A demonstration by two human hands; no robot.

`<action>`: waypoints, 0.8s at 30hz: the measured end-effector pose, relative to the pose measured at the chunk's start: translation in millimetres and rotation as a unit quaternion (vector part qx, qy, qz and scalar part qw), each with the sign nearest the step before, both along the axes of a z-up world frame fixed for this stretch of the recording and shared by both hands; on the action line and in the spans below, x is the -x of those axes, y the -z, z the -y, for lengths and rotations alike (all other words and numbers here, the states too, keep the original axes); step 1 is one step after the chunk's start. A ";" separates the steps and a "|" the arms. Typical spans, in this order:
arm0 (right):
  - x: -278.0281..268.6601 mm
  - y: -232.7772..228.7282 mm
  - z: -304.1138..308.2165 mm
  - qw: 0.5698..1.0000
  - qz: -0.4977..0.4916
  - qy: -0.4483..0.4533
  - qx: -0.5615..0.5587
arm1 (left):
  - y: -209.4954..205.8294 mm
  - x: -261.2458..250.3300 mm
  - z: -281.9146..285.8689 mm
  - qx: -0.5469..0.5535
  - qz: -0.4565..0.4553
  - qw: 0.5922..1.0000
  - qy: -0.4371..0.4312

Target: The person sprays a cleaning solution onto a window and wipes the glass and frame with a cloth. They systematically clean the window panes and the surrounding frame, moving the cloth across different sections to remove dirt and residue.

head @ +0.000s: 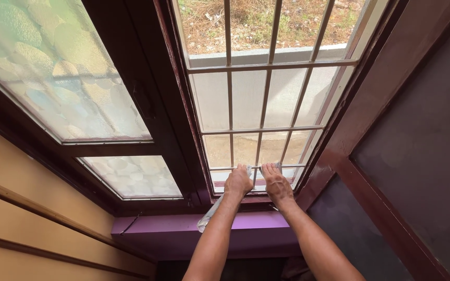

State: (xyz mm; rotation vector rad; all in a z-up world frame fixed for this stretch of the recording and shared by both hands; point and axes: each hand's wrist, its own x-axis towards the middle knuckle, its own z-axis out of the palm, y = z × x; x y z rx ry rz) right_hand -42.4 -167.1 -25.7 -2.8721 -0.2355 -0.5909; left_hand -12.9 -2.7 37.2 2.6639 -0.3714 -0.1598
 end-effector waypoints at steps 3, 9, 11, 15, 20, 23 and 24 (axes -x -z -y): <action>-2.1 3.8 1.2 1.000 -0.003 0.001 0.014 | 15.2 -7.1 0.9 -0.008 0.012 1.000 0.007; -2.7 0.7 -0.1 0.999 0.014 -0.002 0.032 | 21.6 -12.3 3.7 -0.017 0.008 1.000 -0.002; -3.9 2.0 1.4 0.999 0.011 -0.004 0.040 | 9.2 -6.2 2.5 -0.019 -0.001 1.000 -0.003; -7.7 -0.1 3.3 0.999 -0.020 0.003 0.026 | -2.4 -1.5 2.8 -0.023 -0.017 1.000 -0.008; -15.5 6.4 6.2 0.999 -0.044 0.009 0.021 | -4.5 -2.2 6.2 -0.036 -0.055 0.998 -0.020; -8.9 -12.9 1.5 0.999 -0.040 0.006 -0.006 | -3.6 -1.9 6.3 -0.038 -0.048 0.998 -0.022; -5.4 -21.9 -0.8 0.999 -0.044 0.007 -0.032 | -3.6 -1.4 6.3 -0.035 -0.037 0.998 -0.022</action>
